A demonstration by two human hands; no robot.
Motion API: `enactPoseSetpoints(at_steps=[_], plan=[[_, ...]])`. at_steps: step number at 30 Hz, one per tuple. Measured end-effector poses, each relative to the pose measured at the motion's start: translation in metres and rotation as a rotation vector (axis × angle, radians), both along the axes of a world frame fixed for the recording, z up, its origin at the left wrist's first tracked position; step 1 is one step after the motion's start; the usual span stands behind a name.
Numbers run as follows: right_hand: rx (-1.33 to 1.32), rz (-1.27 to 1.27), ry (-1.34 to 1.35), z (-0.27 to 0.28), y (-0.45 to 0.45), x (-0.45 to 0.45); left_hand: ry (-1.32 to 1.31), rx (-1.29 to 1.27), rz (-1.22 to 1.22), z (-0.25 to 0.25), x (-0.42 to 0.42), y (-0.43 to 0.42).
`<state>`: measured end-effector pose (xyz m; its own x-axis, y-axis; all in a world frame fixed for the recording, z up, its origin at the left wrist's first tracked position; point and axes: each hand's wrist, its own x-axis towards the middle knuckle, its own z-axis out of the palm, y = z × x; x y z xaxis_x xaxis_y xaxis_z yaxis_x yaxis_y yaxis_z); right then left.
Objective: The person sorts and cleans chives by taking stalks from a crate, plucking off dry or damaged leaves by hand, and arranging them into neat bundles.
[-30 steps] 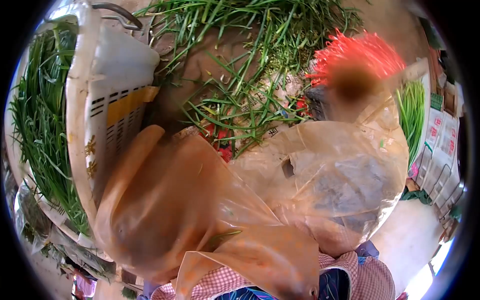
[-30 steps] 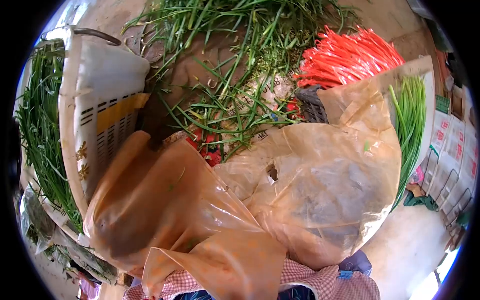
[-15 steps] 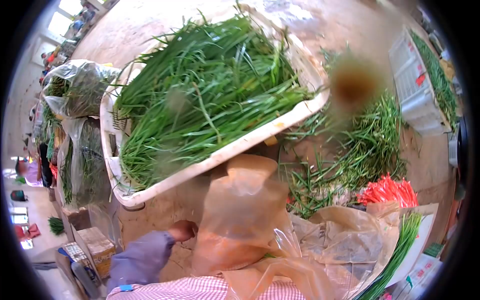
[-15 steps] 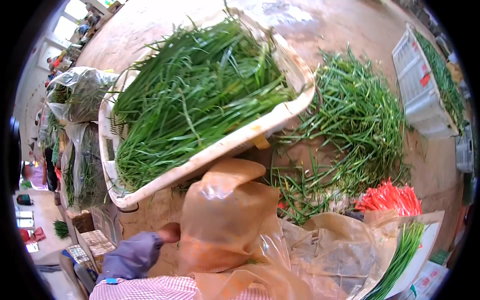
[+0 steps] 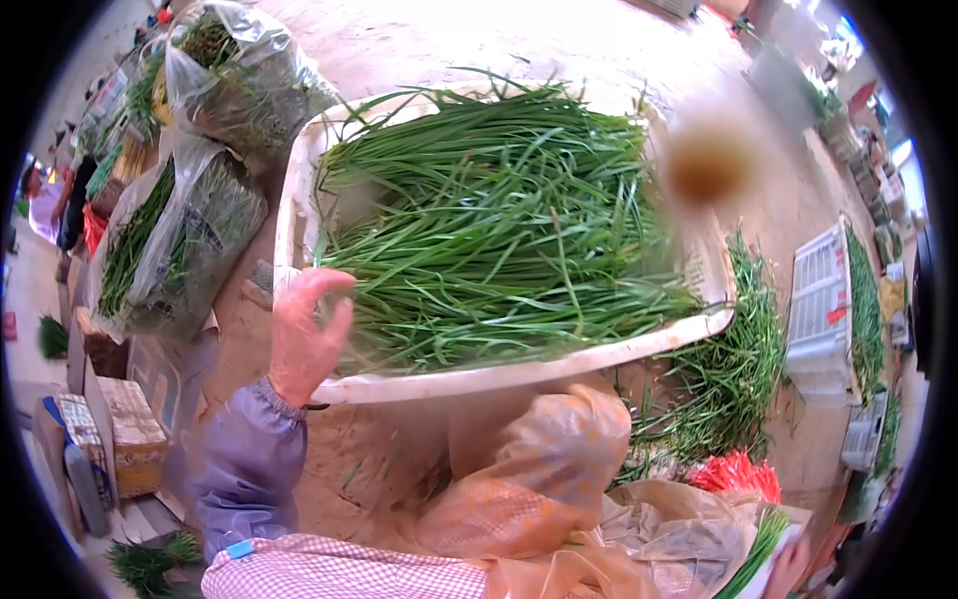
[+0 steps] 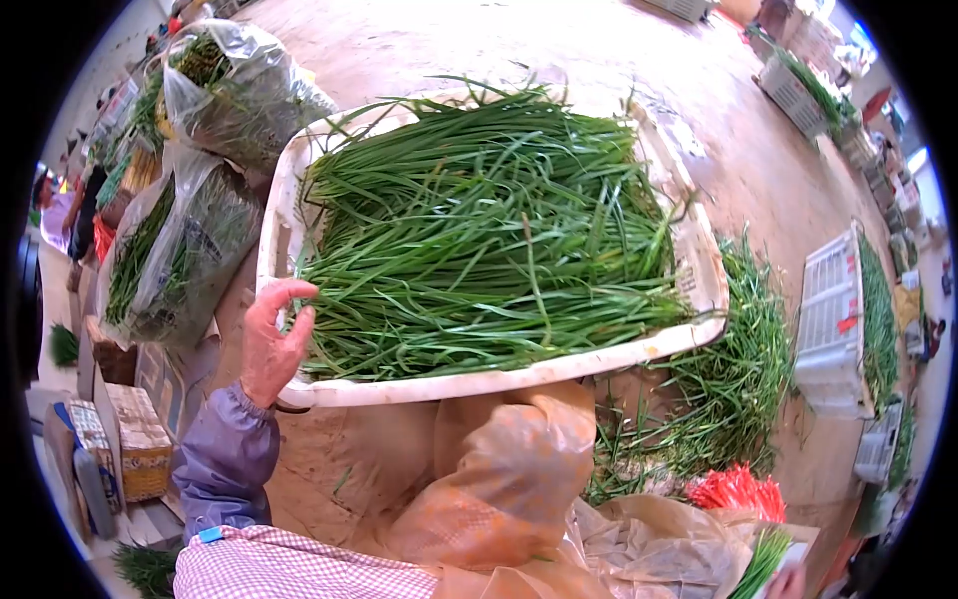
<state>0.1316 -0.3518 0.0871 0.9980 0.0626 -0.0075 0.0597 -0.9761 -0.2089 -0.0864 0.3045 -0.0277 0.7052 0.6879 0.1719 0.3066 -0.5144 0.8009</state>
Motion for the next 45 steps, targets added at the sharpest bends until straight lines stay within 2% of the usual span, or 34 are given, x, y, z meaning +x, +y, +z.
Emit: enactPoseSetpoints(at_steps=[2,3,4,6,8,10,12,14,15,18,20,22,24,25,29,31,32,35,38,42,44,45], plan=[[0.317,0.179,0.015,-0.006,0.096,0.061,0.217,0.629,0.121,0.003,-0.012,0.016],[0.539,0.287,0.053,-0.010,0.193,0.069,0.345,0.639,0.179,-0.009,-0.025,0.027],[0.412,0.498,0.102,-0.010,0.272,0.075,0.343,0.636,0.193,-0.017,-0.034,0.034],[0.405,1.092,0.039,-0.036,0.398,0.094,0.529,0.649,0.347,-0.034,-0.048,0.048],[0.462,1.368,-0.009,-0.065,0.511,0.098,0.644,0.544,0.314,-0.048,-0.059,0.057],[0.473,1.456,-0.048,-0.096,0.606,0.097,0.094,-0.047,0.177,-0.060,-0.060,0.060],[0.368,1.434,-0.032,-0.119,0.676,0.089,0.083,0.020,0.187,-0.065,-0.058,0.061],[0.212,1.458,-0.136,-0.140,0.720,0.080,0.094,0.052,0.188,-0.056,-0.054,0.059],[0.117,1.457,-0.065,-0.149,0.739,0.079,0.101,0.031,0.192,-0.054,-0.053,0.060],[-0.007,1.504,-0.126,-0.172,0.772,0.079,0.119,0.041,0.181,-0.053,-0.054,0.062],[-0.066,1.509,-0.072,-0.178,0.783,0.085,0.106,0.015,0.181,-0.051,-0.053,0.063],[-0.067,1.529,-0.130,-0.174,0.789,0.083,0.096,0.003,0.161,-0.051,-0.053,0.063],[-0.257,1.401,0.150,-0.166,0.801,0.089,0.075,-0.059,0.164,-0.054,-0.054,0.062],[-0.147,1.437,0.098,-0.167,0.802,0.094,0.067,-0.079,0.169,-0.055,-0.054,0.062],[-0.322,1.412,0.134,-0.165,0.807,0.085,0.039,-0.123,0.187,-0.050,-0.052,0.060],[-0.314,1.462,-0.136,-0.171,0.799,0.083,0.034,-0.110,0.192,-0.051,-0.053,0.060],[-0.314,1.466,-0.136,-0.173,0.797,0.084,0.033,-0.098,0.193,-0.052,-0.053,0.060],[-0.078,1.470,0.065,-0.185,0.796,0.094,0.030,-0.098,0.202,-0.054,-0.054,0.060],[-0.010,1.385,0.053,-0.177,0.789,0.090,0.032,-0.103,0.204,-0.051,-0.052,0.060],[0.297,1.369,0.065,-0.163,0.764,0.106,0.087,-0.068,0.205,-0.045,-0.051,0.057],[0.369,1.351,0.114,-0.154,0.755,0.121,0.521,0.492,0.267,-0.028,-0.046,0.052],[0.424,1.337,0.190,-0.148,0.750,0.129,0.515,0.497,0.263,-0.017,-0.041,0.052]])
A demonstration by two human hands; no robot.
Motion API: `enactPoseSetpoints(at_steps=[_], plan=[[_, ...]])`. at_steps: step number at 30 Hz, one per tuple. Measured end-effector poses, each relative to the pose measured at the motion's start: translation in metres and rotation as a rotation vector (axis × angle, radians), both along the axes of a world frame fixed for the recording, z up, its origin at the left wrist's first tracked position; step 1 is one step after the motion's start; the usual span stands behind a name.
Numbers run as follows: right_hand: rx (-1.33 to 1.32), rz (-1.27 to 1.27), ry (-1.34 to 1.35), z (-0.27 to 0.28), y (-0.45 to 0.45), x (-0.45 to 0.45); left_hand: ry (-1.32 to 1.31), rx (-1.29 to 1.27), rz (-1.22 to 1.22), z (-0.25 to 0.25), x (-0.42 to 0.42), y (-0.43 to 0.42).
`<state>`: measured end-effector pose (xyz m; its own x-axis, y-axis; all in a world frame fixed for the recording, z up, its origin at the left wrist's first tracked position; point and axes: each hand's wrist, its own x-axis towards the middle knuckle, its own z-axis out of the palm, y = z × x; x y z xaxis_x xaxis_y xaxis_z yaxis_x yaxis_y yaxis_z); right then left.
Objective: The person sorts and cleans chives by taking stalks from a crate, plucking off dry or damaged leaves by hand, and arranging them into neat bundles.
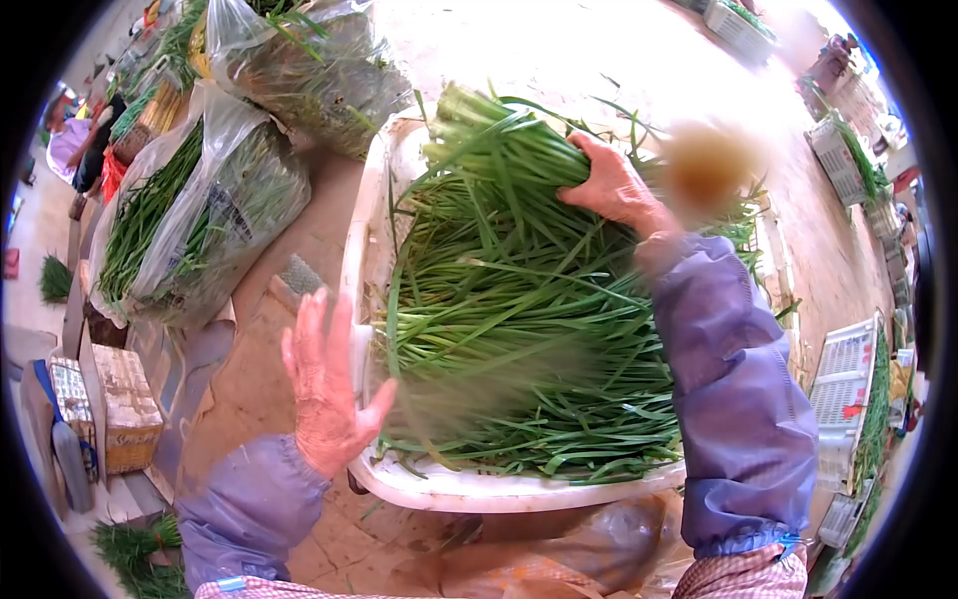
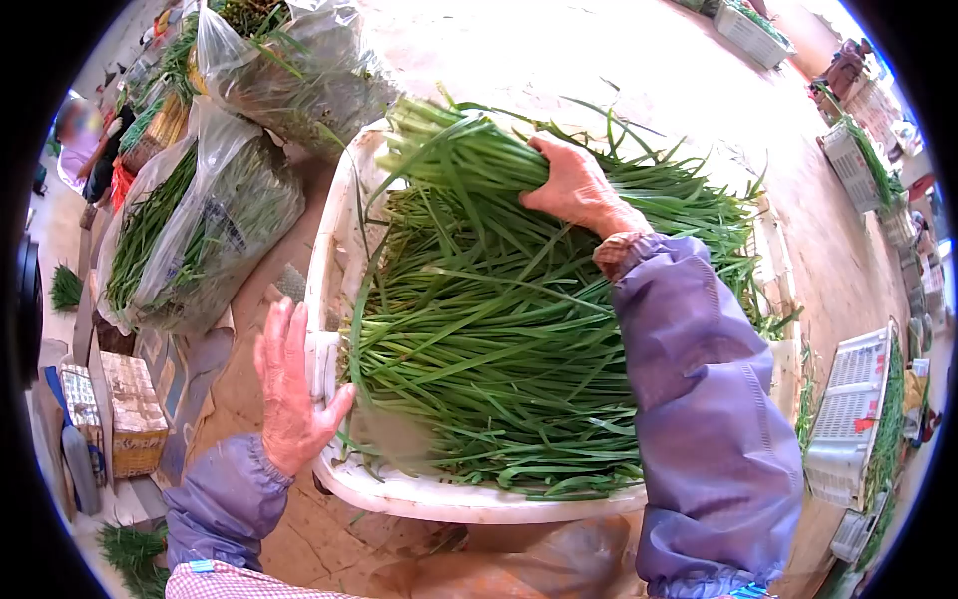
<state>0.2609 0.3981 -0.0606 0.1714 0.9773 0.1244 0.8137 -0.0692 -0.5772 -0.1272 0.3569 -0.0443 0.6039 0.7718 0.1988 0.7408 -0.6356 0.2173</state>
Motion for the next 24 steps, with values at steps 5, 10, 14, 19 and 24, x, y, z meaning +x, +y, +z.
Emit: enactPoseSetpoints(at_steps=[5,10,14,19,24], plan=[[0.122,0.022,0.268,0.020,-0.030,0.023,-0.183,-0.257,-0.417,0.018,0.056,0.040],[0.194,0.024,0.385,0.025,-0.053,0.035,-0.206,-0.883,-0.213,-0.032,0.152,0.124],[0.202,0.006,0.473,0.024,-0.060,0.031,-0.328,-1.078,-0.479,-0.020,0.189,0.113],[0.160,-0.014,0.474,0.020,-0.059,0.028,-0.816,-1.222,-0.367,-0.057,0.198,0.120],[0.077,-0.007,0.180,0.010,-0.051,0.009,-1.144,-1.262,-0.405,-0.041,0.210,0.101]])
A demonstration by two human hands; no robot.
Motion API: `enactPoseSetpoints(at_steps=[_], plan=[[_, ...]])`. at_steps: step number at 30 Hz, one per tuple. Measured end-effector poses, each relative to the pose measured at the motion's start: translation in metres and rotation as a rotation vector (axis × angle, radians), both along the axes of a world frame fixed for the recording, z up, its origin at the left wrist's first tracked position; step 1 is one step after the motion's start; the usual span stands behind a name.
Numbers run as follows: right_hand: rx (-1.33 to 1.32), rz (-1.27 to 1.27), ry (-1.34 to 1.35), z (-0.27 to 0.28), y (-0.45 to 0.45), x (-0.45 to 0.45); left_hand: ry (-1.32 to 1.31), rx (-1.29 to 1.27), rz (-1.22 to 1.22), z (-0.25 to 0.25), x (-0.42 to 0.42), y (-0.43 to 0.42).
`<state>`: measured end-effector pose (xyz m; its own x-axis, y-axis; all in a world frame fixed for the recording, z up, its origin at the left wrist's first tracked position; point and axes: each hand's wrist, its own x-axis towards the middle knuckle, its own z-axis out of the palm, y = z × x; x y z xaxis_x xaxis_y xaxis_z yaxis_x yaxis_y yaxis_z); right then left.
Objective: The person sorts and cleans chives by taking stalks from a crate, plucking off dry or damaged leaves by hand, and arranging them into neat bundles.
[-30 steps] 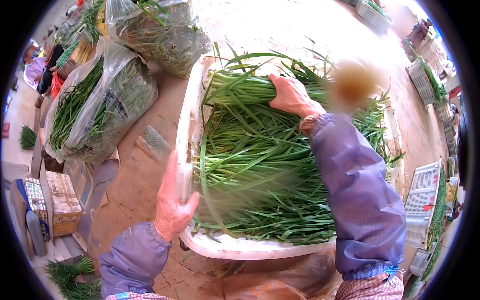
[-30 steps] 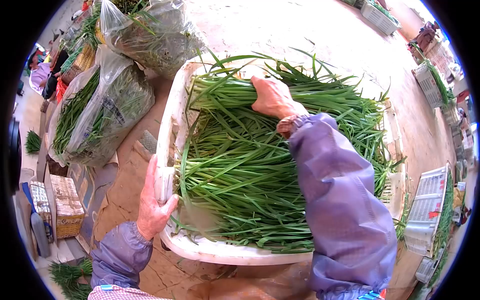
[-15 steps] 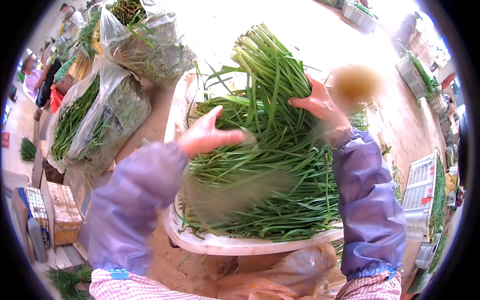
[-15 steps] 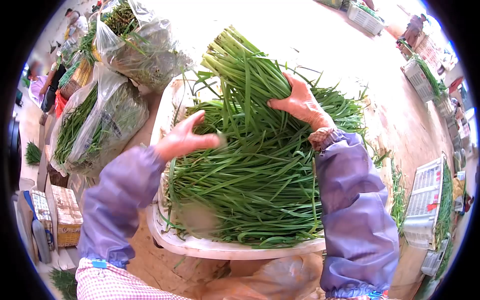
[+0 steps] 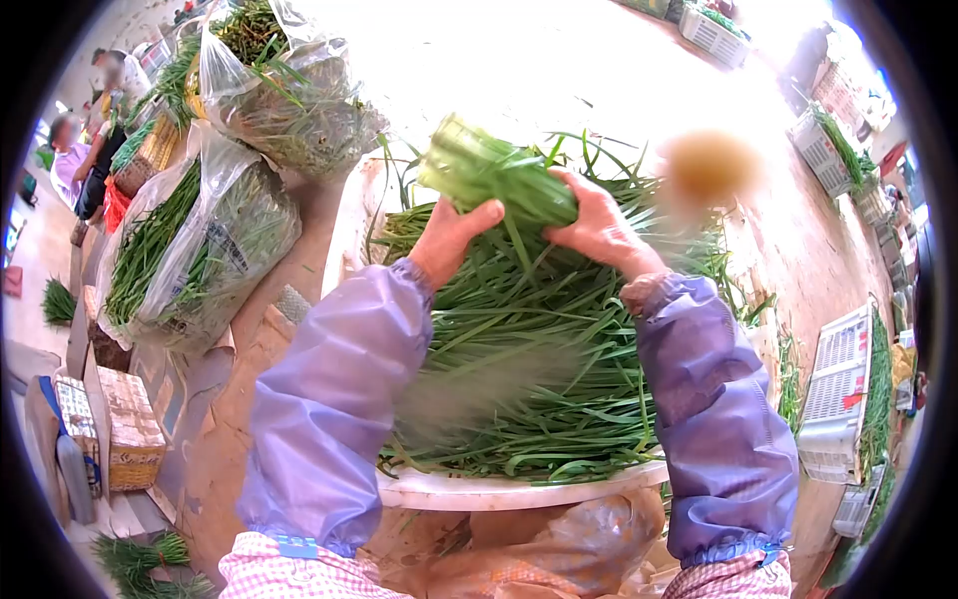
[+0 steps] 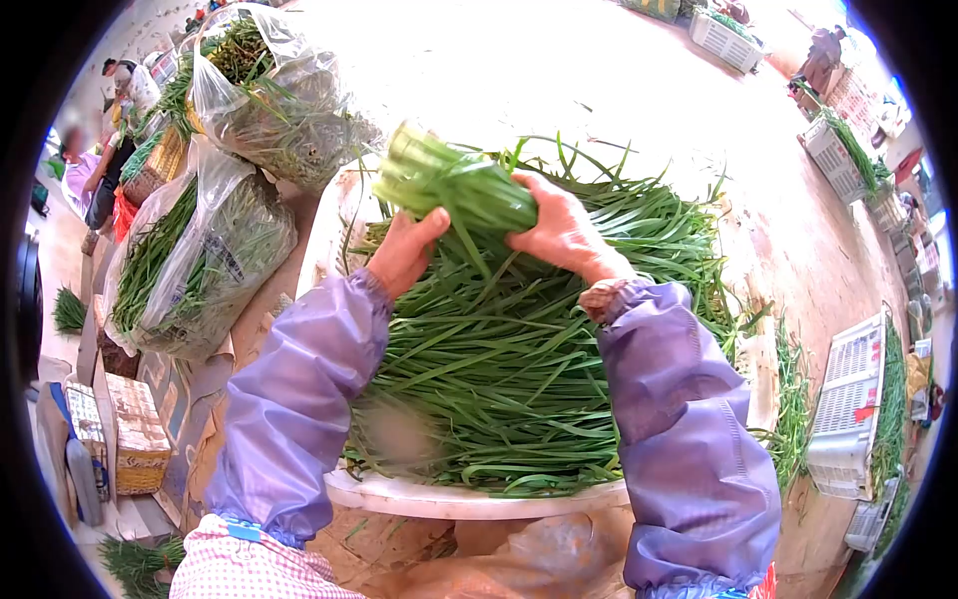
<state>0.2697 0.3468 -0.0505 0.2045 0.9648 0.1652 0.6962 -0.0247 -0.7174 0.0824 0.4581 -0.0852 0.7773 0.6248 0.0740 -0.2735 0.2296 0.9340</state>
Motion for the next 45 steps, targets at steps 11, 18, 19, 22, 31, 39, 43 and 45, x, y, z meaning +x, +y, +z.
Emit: enactPoseSetpoints(at_steps=[11,18,19,22,31,39,43,45], plan=[[0.058,-0.039,-0.575,0.116,-0.035,-0.021,-0.205,-0.096,0.068,0.020,0.012,-0.023],[0.138,0.244,-0.112,0.091,-0.017,-0.052,-0.482,-0.237,-0.046,0.042,0.035,-0.072],[0.112,0.210,-0.030,0.092,-0.025,-0.050,-0.486,-0.383,-0.113,0.046,0.037,-0.079],[0.279,0.152,0.188,0.076,-0.049,-0.046,-0.517,-0.568,-0.203,0.052,0.052,-0.104],[0.584,-0.266,0.184,0.091,-0.121,-0.011,0.129,0.910,0.290,0.034,0.080,-0.162],[0.878,-0.558,0.530,0.190,-0.317,0.045,0.741,1.398,0.011,-0.045,0.052,-0.161],[0.976,-0.661,0.453,0.208,-0.445,0.072,0.849,1.419,-0.113,-0.021,0.049,-0.157],[0.937,-0.936,0.166,0.200,-0.490,0.074,0.841,1.364,-0.193,-0.010,0.047,-0.147]])
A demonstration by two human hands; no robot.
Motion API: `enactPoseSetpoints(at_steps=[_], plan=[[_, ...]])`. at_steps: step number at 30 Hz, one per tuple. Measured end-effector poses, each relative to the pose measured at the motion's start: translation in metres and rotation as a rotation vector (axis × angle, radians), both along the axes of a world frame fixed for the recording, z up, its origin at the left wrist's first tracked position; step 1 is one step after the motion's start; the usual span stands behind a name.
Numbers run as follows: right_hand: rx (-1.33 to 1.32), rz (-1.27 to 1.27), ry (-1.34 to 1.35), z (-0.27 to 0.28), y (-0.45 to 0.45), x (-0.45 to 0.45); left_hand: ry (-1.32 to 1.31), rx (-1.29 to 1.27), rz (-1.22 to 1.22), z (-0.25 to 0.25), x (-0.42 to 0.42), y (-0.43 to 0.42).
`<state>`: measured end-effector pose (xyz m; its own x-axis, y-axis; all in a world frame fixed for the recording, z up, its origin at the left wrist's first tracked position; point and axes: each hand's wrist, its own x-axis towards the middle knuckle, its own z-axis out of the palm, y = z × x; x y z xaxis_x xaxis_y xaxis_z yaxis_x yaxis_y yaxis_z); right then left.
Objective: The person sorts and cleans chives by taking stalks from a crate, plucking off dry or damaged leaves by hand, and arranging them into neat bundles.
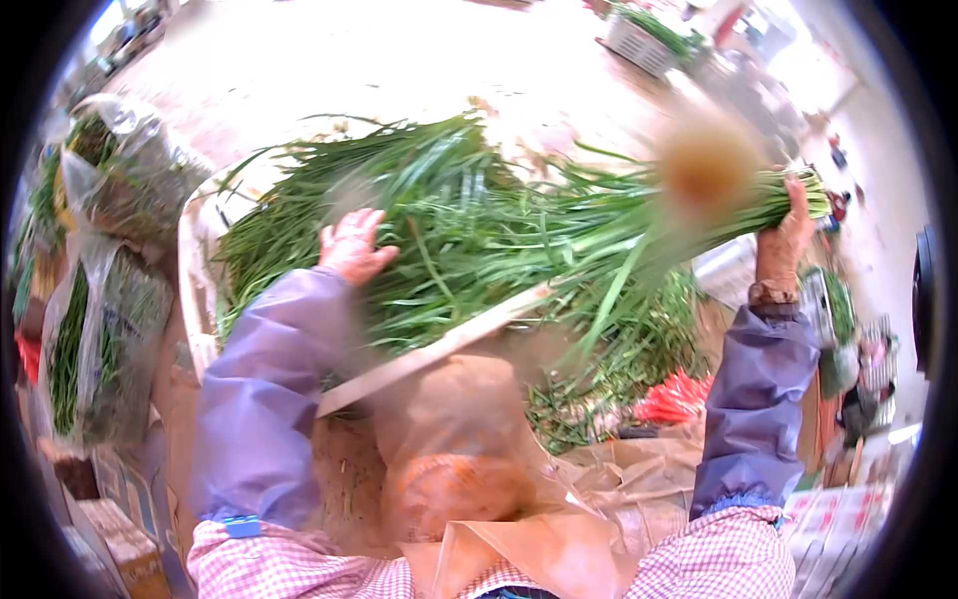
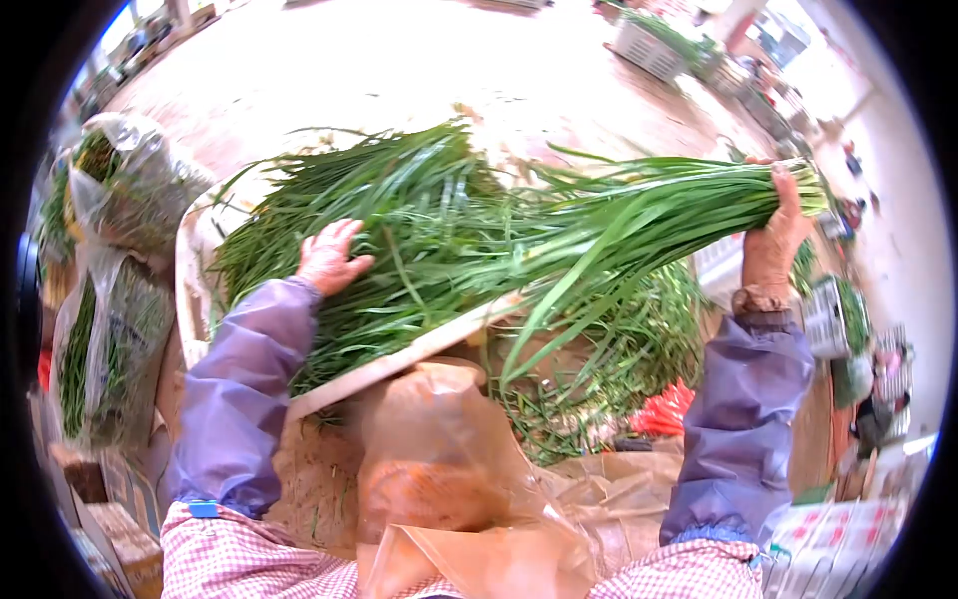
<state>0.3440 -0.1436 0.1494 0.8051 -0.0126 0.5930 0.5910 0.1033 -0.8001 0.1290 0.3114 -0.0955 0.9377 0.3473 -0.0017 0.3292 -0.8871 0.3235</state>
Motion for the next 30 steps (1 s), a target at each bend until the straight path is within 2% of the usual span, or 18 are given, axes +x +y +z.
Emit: enactPoseSetpoints(at_steps=[2,5,8,10,12,13,14,16,17,18,19,21,22,24,25,26,28,30], plan=[[0.140,-0.009,-0.002,0.006,-0.022,-0.020,0.052,-0.020,-0.033,0.017,-0.002,0.008],[0.371,0.100,-0.055,0.017,-0.027,-0.059,0.268,0.079,-0.209,0.121,0.000,-0.017],[0.379,0.190,-0.102,0.025,-0.008,-0.079,-0.350,-0.489,-0.582,0.198,0.037,-0.062],[0.476,0.384,-0.063,0.028,0.015,-0.110,-0.619,-0.309,-0.861,0.277,0.030,-0.130],[0.506,0.467,0.056,0.031,0.028,-0.139,-0.479,-0.003,-0.906,0.330,0.024,-0.177],[0.605,0.560,0.076,0.026,0.032,-0.150,-0.331,-0.152,-0.965,0.336,0.022,-0.197],[0.705,0.652,0.096,0.019,0.034,-0.158,-0.178,-0.302,-1.016,0.338,0.017,-0.212],[0.519,0.422,0.100,0.000,0.030,-0.176,0.304,-0.707,-1.116,0.314,0.015,-0.225],[0.681,0.568,0.280,-0.022,0.022,-0.173,0.396,-0.786,-1.085,0.285,0.015,-0.228],[0.848,0.710,0.461,-0.052,0.017,-0.169,0.693,-0.991,-0.887,0.255,0.006,-0.224],[0.891,0.765,0.537,-0.070,0.010,-0.174,0.795,-1.155,-0.777,0.208,-0.002,-0.219],[1.034,0.926,0.715,-0.115,-0.008,-0.175,0.789,-1.511,-0.475,0.146,-0.043,-0.240],[0.939,0.799,0.750,-0.134,-0.020,-0.180,0.763,-1.680,-0.322,0.115,-0.063,-0.251],[0.756,0.801,0.851,-0.160,-0.037,-0.189,0.563,-2.046,-0.260,0.082,-0.106,-0.263],[0.903,0.705,0.892,-0.172,-0.035,-0.195,0.602,-2.094,-0.272,0.079,-0.113,-0.265],[0.833,0.824,0.927,-0.179,-0.039,-0.199,0.629,-2.139,-0.284,0.080,-0.119,-0.265],[0.855,0.603,0.999,-0.213,-0.038,-0.188,0.621,-2.066,-0.121,0.092,-0.129,-0.272],[0.765,0.588,0.926,-0.214,-0.047,-0.204,0.368,-1.813,-0.136,0.116,-0.134,-0.290]])
